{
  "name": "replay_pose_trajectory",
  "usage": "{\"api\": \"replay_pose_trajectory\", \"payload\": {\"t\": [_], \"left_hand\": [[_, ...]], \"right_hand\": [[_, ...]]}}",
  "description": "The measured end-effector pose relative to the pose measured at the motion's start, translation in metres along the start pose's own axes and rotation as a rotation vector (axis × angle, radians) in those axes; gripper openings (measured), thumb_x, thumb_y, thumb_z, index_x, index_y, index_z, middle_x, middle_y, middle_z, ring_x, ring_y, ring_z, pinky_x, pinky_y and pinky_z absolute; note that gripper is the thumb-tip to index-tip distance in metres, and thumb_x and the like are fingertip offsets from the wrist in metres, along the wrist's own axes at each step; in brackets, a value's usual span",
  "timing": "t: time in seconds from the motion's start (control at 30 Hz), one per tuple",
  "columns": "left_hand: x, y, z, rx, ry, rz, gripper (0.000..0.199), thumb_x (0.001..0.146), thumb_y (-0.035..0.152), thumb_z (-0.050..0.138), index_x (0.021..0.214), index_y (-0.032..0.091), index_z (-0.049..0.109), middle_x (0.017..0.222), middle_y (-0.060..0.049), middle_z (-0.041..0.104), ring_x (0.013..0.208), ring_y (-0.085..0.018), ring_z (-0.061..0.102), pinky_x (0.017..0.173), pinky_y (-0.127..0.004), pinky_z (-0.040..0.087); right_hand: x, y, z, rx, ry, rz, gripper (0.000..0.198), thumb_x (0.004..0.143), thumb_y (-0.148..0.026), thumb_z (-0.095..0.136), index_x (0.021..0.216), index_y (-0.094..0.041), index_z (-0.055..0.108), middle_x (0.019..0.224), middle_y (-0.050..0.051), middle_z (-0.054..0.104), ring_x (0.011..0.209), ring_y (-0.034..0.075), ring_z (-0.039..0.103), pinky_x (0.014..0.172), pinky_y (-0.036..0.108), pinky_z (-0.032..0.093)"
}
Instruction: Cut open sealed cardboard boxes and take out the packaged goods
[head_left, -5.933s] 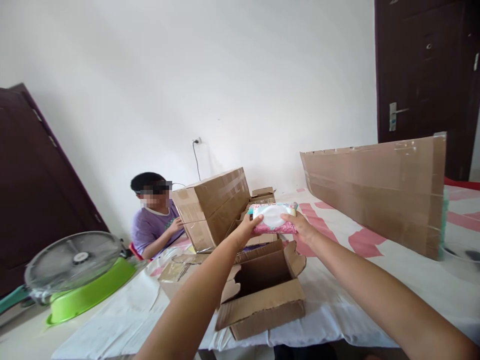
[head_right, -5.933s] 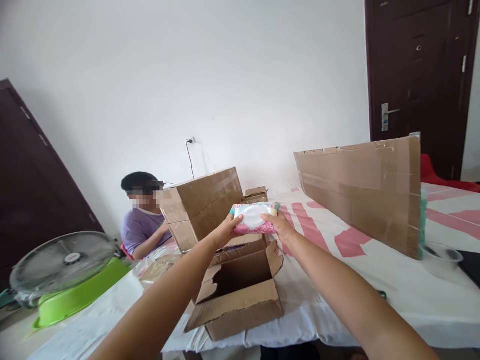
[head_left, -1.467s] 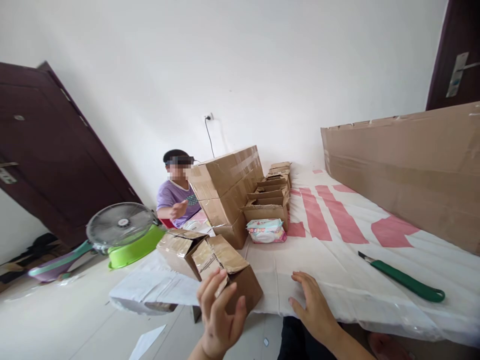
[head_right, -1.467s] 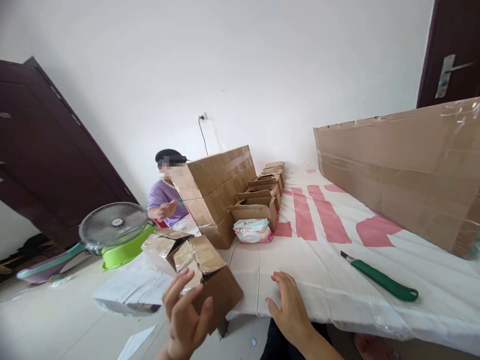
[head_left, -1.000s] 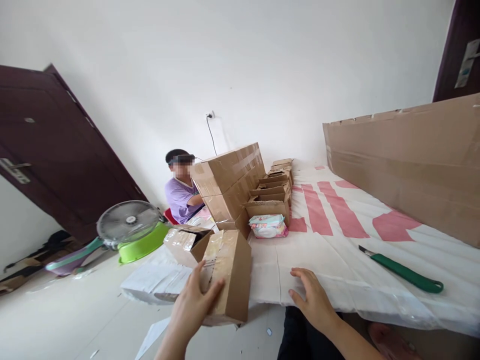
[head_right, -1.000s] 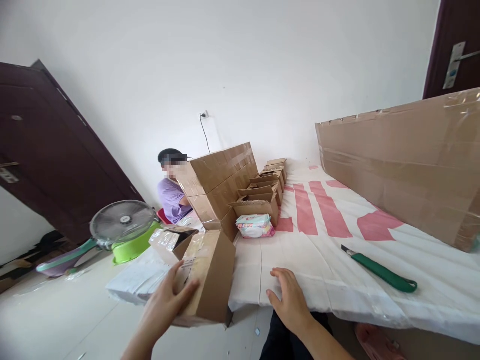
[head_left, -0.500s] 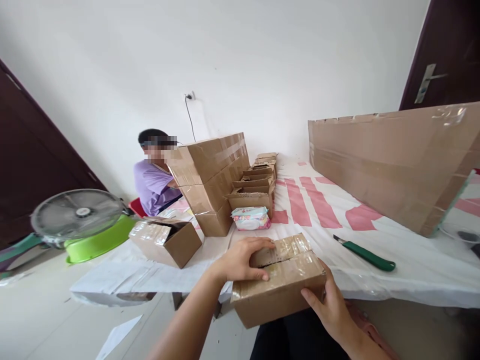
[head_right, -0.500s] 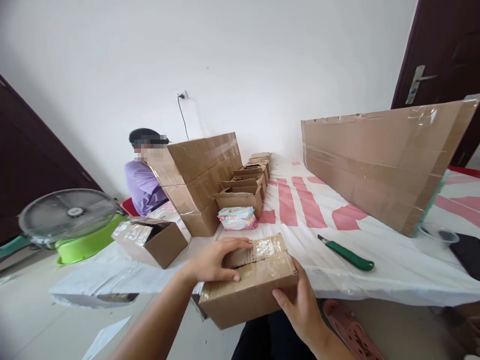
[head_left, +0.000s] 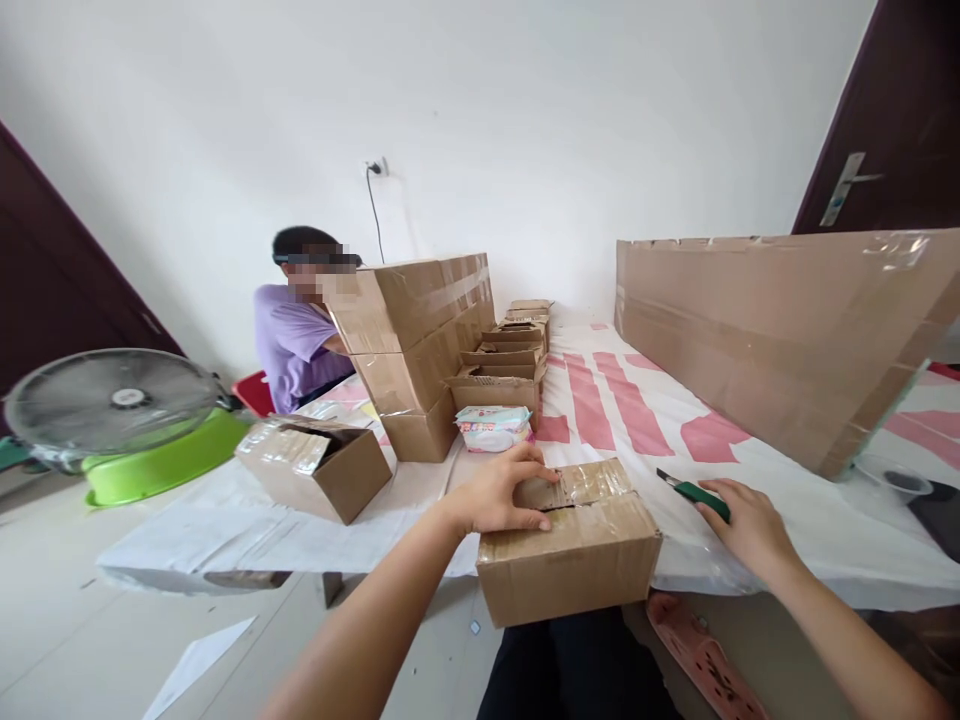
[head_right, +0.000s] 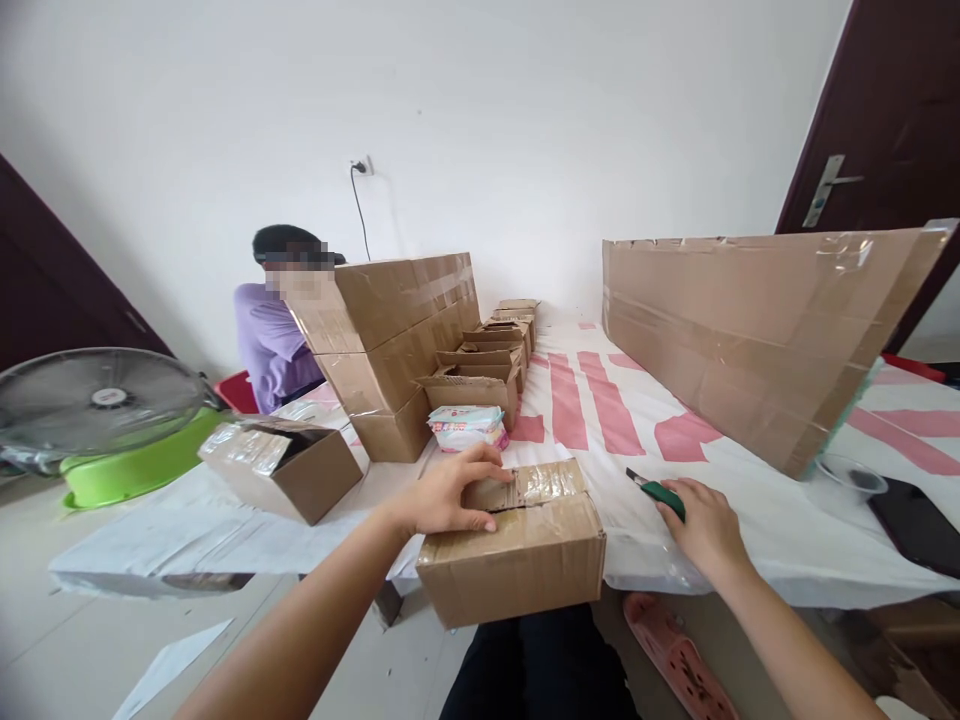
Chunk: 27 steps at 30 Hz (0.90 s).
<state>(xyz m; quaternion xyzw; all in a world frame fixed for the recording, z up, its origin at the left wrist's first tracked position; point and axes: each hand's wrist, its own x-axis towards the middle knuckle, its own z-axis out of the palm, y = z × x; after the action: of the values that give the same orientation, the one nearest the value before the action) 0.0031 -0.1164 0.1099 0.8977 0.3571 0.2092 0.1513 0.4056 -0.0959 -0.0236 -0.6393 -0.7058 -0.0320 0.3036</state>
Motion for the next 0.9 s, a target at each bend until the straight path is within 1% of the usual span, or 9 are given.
{"api": "replay_pose_trajectory", "payload": {"t": [0.1,0.17,0.23,0.33,0.5,0.63,0.7,0.8,0.9], "left_hand": [[-0.007,0.001,-0.002,0.088,0.194,-0.054,0.026,0.084,0.043,0.064,0.086,0.020,0.073,0.091,-0.007,0.066,0.089,-0.021,0.063,0.085,-0.036,0.051],[-0.017,0.002,-0.007,0.126,0.216,-0.099,0.030,0.091,0.040,0.054,0.081,0.020,0.073,0.086,-0.007,0.069,0.088,-0.021,0.063,0.086,-0.037,0.050],[-0.029,0.001,-0.011,0.076,0.135,-0.131,0.031,0.092,0.044,0.052,0.095,0.021,0.073,0.103,-0.008,0.071,0.101,-0.024,0.063,0.094,-0.040,0.048],[-0.049,-0.002,-0.011,-0.059,0.044,-0.192,0.051,0.085,0.055,0.060,0.125,0.024,0.062,0.137,-0.010,0.057,0.127,-0.029,0.051,0.110,-0.048,0.037],[-0.065,-0.005,0.015,-0.256,0.138,-0.207,0.059,0.084,0.060,0.057,0.130,0.024,0.053,0.145,-0.011,0.043,0.138,-0.031,0.036,0.116,-0.050,0.027],[-0.068,-0.006,0.033,-0.353,0.224,-0.185,0.059,0.085,0.058,0.052,0.133,0.024,0.045,0.147,-0.011,0.036,0.142,-0.032,0.026,0.118,-0.051,0.019],[-0.069,-0.008,0.039,-0.402,0.264,-0.188,0.062,0.085,0.055,0.051,0.137,0.023,0.039,0.148,-0.011,0.034,0.142,-0.033,0.024,0.118,-0.052,0.019],[-0.071,-0.010,0.043,-0.493,0.286,-0.195,0.068,0.085,0.051,0.053,0.142,0.023,0.030,0.147,-0.012,0.035,0.140,-0.033,0.029,0.117,-0.052,0.022],[-0.072,-0.010,0.043,-0.549,0.295,-0.194,0.071,0.085,0.050,0.055,0.144,0.023,0.026,0.146,-0.012,0.037,0.140,-0.033,0.031,0.116,-0.052,0.023]], "right_hand": [[0.006,0.023,0.007,-0.133,-0.186,0.014,0.035,0.083,-0.030,0.047,0.110,-0.019,0.068,0.113,0.011,0.068,0.103,0.033,0.061,0.091,0.046,0.048],[0.006,0.028,0.009,-0.168,-0.233,0.001,0.039,0.086,-0.025,0.043,0.115,-0.017,0.067,0.116,0.012,0.067,0.105,0.031,0.061,0.095,0.043,0.047],[0.006,0.027,0.008,-0.188,-0.261,-0.002,0.042,0.087,-0.022,0.040,0.120,-0.014,0.064,0.118,0.014,0.065,0.109,0.029,0.061,0.098,0.041,0.046],[0.013,0.022,0.005,-0.177,-0.305,-0.038,0.045,0.084,-0.018,0.041,0.124,-0.013,0.063,0.119,0.015,0.065,0.111,0.031,0.060,0.096,0.041,0.046],[0.045,0.003,-0.002,-0.033,-0.248,0.015,0.043,0.080,-0.018,0.041,0.114,-0.014,0.067,0.113,0.016,0.069,0.104,0.034,0.064,0.086,0.043,0.051],[0.069,-0.057,-0.036,0.107,-0.187,-0.093,0.040,0.094,-0.033,0.037,0.126,-0.021,0.058,0.120,0.007,0.067,0.105,0.026,0.064,0.085,0.035,0.051],[0.074,-0.104,-0.063,0.333,-0.222,-0.258,0.040,0.094,-0.045,0.046,0.125,-0.023,0.060,0.120,0.006,0.067,0.105,0.027,0.063,0.086,0.036,0.050],[0.075,-0.174,-0.096,0.452,-0.519,-0.558,0.034,0.093,-0.043,0.052,0.118,-0.024,0.066,0.113,0.003,0.071,0.098,0.025,0.066,0.083,0.033,0.050],[0.076,-0.220,-0.106,0.380,-0.647,-0.757,0.029,0.090,-0.034,0.058,0.114,-0.023,0.070,0.107,0.003,0.073,0.095,0.023,0.066,0.082,0.031,0.048]]}}
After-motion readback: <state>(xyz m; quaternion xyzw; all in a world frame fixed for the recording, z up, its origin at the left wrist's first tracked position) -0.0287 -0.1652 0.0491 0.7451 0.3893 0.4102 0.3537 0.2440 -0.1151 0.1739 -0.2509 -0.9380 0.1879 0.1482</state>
